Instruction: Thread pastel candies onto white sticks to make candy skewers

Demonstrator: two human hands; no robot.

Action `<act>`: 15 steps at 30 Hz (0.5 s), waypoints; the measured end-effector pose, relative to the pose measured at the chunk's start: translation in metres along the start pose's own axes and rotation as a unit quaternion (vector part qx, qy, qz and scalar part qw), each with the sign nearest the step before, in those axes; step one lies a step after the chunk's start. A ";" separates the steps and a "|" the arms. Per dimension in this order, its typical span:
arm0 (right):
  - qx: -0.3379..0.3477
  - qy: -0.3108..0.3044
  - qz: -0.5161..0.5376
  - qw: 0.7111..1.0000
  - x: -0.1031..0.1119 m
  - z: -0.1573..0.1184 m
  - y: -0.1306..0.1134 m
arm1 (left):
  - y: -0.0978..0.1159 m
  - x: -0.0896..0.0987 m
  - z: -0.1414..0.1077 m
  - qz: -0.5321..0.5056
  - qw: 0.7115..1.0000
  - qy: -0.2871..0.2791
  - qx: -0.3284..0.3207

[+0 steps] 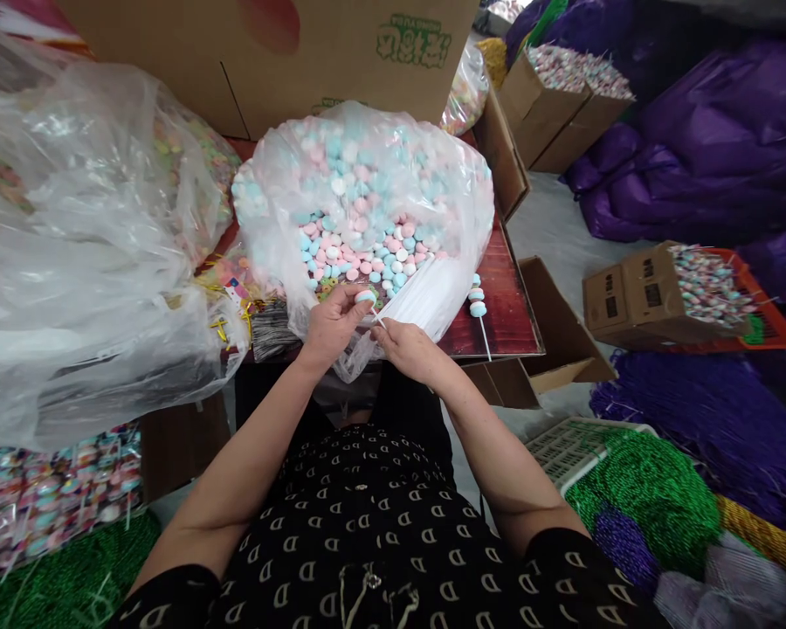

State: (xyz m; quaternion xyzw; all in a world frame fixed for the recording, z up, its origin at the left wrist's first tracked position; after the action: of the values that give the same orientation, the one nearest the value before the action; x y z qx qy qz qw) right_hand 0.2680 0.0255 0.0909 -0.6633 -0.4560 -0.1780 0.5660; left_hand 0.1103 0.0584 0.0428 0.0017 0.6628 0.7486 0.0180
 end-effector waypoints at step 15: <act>-0.041 0.021 0.325 0.945 -0.022 -0.028 0.017 | -0.006 0.010 0.000 0.182 0.978 0.010 -0.103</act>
State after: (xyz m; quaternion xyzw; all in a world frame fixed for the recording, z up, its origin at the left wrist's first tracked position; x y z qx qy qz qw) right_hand 0.2785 -0.0081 0.0730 -0.7940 -0.1957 -0.0168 0.5754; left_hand 0.1008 0.0591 0.0361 0.1134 0.5708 0.8036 -0.1251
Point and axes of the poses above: each hand's wrist, its own z-axis towards the middle knuckle, its own x-axis out of the back of the hand, y = z × x, the point moved 2 cm from there along z, towards the middle knuckle, and after that the axes turned 1 degree about y, right-handed, at the moved point
